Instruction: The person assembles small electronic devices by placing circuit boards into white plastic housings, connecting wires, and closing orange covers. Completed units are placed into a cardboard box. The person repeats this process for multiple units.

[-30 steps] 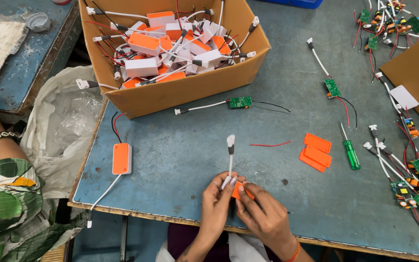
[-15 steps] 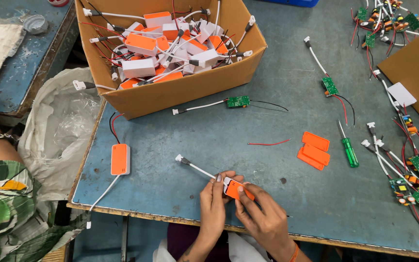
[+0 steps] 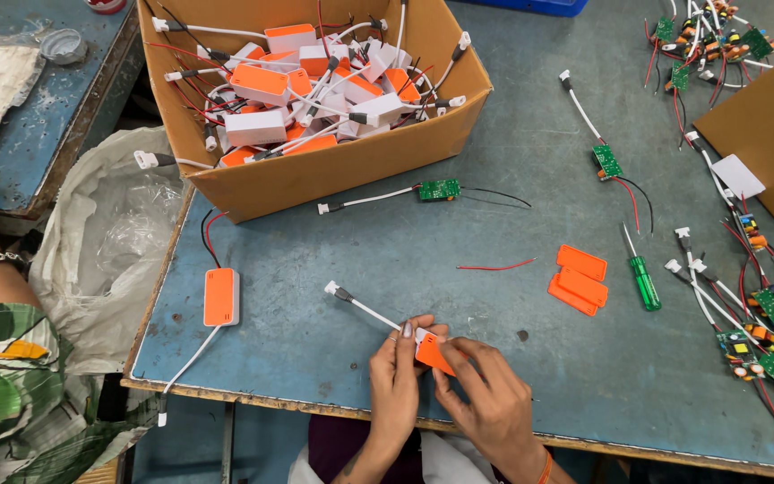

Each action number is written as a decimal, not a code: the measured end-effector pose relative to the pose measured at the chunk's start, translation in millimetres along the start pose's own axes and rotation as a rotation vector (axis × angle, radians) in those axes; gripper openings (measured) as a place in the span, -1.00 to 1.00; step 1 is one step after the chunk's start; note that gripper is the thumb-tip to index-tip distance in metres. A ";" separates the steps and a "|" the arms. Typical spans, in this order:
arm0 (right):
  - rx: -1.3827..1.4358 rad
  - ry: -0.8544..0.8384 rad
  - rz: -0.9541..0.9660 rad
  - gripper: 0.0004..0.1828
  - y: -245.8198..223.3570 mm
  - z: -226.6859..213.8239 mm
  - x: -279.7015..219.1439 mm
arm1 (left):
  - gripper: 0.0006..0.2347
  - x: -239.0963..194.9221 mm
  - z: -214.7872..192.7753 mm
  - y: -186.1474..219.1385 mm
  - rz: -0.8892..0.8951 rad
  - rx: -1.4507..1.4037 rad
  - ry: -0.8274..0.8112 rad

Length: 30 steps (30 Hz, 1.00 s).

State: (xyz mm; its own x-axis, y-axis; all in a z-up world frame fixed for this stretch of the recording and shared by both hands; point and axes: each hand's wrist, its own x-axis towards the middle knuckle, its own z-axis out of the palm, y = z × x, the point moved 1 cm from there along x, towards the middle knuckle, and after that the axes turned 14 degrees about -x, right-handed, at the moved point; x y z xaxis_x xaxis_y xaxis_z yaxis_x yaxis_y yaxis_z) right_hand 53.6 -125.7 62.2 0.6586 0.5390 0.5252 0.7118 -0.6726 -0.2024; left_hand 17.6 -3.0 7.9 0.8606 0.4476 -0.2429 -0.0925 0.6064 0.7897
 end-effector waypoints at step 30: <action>1.170 -0.518 0.653 -0.63 60.3 30.6 -24.0 | -0.65 -4.3 -18.4 -1.0 0.000 -0.158 -0.259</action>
State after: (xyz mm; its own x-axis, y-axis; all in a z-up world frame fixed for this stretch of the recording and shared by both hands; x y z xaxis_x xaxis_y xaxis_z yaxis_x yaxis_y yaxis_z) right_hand 88.2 -163.6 12.1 0.7718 0.5936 -0.2278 -0.1262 -0.2081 -0.9699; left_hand 4.8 6.6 -2.2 0.9579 0.2769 -0.0752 -0.1515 0.7106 0.6871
